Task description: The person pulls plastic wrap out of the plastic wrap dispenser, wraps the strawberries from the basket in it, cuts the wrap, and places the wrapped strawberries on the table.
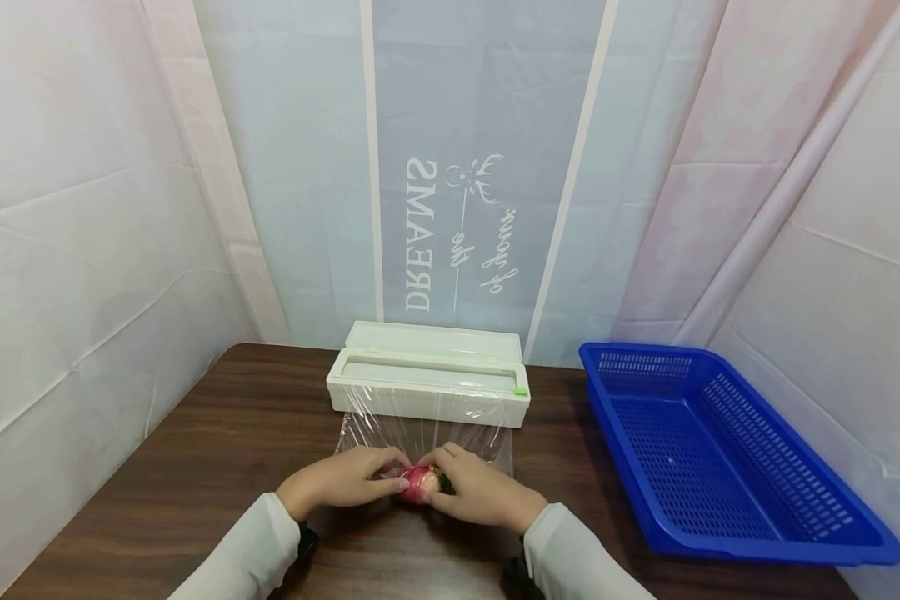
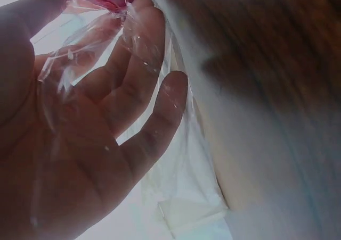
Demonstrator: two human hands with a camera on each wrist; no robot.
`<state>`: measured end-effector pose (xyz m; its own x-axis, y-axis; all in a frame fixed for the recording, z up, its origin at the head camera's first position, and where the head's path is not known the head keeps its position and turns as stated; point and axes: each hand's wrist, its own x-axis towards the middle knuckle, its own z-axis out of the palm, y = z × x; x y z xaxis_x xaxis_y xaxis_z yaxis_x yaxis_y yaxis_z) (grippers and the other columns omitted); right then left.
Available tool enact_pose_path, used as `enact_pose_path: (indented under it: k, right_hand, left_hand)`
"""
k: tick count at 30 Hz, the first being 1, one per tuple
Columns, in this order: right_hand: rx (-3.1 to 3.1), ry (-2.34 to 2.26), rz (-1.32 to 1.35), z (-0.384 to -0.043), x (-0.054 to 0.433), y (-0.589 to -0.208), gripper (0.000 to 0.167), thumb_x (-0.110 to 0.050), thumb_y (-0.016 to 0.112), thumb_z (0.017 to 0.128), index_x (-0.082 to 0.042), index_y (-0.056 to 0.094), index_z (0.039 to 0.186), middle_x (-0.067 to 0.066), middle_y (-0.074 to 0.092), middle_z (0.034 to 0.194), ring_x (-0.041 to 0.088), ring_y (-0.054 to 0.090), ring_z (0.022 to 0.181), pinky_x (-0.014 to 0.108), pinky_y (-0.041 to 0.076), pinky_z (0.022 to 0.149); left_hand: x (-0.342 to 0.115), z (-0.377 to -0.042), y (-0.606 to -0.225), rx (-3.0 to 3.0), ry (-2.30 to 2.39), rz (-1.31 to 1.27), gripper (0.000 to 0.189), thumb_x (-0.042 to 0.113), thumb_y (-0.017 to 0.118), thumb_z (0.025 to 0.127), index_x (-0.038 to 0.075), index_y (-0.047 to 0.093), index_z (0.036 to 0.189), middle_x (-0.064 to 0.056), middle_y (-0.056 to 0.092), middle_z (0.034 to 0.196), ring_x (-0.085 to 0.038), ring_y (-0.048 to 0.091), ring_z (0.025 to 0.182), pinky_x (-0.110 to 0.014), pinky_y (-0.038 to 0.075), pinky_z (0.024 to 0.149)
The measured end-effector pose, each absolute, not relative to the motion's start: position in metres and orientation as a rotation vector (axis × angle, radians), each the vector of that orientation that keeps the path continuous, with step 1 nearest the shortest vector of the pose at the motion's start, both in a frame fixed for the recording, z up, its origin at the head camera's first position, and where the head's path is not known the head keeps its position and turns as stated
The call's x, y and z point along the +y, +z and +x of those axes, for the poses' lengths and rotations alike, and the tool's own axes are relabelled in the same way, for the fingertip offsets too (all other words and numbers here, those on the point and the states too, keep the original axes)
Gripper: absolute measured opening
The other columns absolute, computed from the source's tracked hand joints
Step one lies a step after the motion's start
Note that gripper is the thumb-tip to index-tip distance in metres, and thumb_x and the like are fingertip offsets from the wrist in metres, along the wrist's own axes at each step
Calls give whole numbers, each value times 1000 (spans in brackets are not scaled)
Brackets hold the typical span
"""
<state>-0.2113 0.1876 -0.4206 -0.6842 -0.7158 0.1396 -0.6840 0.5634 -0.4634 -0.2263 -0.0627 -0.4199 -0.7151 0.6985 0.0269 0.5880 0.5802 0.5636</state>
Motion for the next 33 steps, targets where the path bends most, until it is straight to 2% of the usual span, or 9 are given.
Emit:
enact_pose_path:
  k: [6, 10, 16, 20, 25, 33]
  right_hand:
    - [2672, -740, -1110, -219, 190, -420, 36, -36, 57, 103, -12, 58, 131, 0, 58, 126, 15, 57, 117, 36, 50, 95]
    - [2664, -746, -1051, -222, 191, -421, 40, -40, 52, 105, -12, 57, 133, -1, 54, 126, 18, 55, 118, 40, 48, 98]
    - [2668, -740, -1033, -226, 192, -422, 46, -47, 45, 106, -12, 59, 134, -4, 52, 120, 15, 56, 110, 39, 49, 94]
    - [2671, -736, -1026, -229, 192, -421, 44, -45, 45, 107, -13, 61, 133, -7, 54, 116, 12, 55, 107, 38, 49, 93]
    - [2647, -768, -1040, -231, 192, -418, 41, -41, 45, 107, -12, 63, 131, -7, 54, 113, 10, 55, 103, 36, 48, 91]
    - [2628, -759, -1057, -234, 193, -417, 39, -36, 45, 108, -9, 62, 130, -6, 54, 112, 11, 55, 101, 36, 49, 89]
  left_hand:
    - [-65, -230, -420, 2589, 820, 1048, 31, 39, 56, 103, 17, 68, 120, 5, 70, 108, -6, 63, 97, -33, 52, 87]
    - [-68, -232, -420, 2584, 820, 1027, 33, 36, 53, 105, 15, 68, 125, 3, 70, 112, -8, 63, 104, -35, 52, 92]
    - [-72, -236, -421, 2573, 849, 1043, 32, 32, 51, 106, 14, 69, 126, 3, 71, 111, -7, 63, 100, -35, 52, 91]
    - [-74, -238, -422, 2573, 851, 1041, 32, 30, 51, 106, 14, 70, 125, 5, 70, 105, -5, 62, 95, -34, 52, 89]
    - [-76, -241, -420, 2612, 851, 1053, 25, 25, 55, 105, 13, 71, 119, 8, 68, 100, -6, 61, 94, -34, 52, 88]
    - [-70, -240, -412, 2775, 819, 1167, 25, 19, 66, 96, 11, 68, 119, -3, 67, 111, -17, 64, 103, -35, 53, 89]
